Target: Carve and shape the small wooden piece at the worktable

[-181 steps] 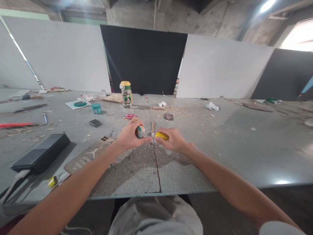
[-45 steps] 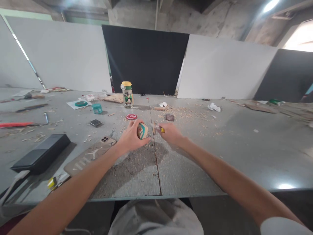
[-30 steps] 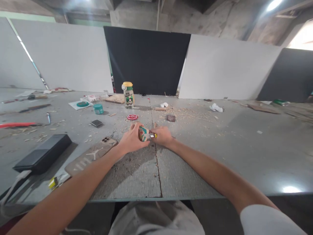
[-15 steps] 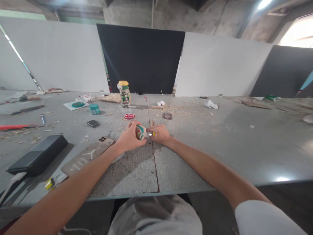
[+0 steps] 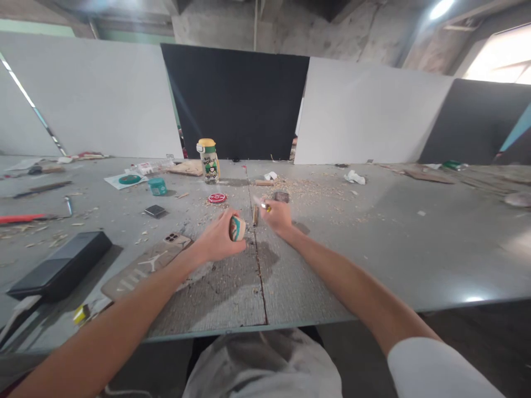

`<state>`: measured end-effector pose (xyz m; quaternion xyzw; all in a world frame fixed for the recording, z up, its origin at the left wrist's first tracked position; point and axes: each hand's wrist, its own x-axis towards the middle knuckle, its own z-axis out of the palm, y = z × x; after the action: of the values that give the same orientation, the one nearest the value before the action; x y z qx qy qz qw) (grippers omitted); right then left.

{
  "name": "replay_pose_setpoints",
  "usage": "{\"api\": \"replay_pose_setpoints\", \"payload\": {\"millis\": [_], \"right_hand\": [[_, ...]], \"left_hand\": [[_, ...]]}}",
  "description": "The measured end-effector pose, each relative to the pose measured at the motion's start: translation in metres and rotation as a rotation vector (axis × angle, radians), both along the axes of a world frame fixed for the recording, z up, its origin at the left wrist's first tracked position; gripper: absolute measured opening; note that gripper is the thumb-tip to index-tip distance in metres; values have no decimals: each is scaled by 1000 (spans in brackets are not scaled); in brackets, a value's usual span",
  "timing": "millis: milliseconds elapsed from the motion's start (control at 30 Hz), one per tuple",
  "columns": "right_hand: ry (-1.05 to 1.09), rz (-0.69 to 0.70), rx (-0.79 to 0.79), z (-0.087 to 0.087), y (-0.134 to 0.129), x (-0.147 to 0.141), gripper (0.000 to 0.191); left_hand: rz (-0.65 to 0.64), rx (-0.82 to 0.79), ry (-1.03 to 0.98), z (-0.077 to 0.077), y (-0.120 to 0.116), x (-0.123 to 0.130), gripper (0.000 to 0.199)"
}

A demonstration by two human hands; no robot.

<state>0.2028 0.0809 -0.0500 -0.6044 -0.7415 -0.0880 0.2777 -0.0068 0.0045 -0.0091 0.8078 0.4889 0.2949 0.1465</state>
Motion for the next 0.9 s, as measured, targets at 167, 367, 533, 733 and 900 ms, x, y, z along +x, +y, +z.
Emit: {"api": "replay_pose_setpoints", "payload": {"millis": [167,367,533,733,900], "right_hand": [[27,-47,16,6,0,18,38],[-47,181,-27,-4,-12,-3,29],[-106,286,-51,-10,-17,-13,25],[-135,278,-58,-8,-21,-16,29],[-154,261,-69,-2,-28,-19,27]], "left_hand": [[10,-27,63,0,-1,3,54],[124,54,59,-10,14,-6,66],[120,92,48,-11,15,-5,66],[124,115,55,-12,14,-4,64],[141,89,79,-13,14,-3,65]]}}
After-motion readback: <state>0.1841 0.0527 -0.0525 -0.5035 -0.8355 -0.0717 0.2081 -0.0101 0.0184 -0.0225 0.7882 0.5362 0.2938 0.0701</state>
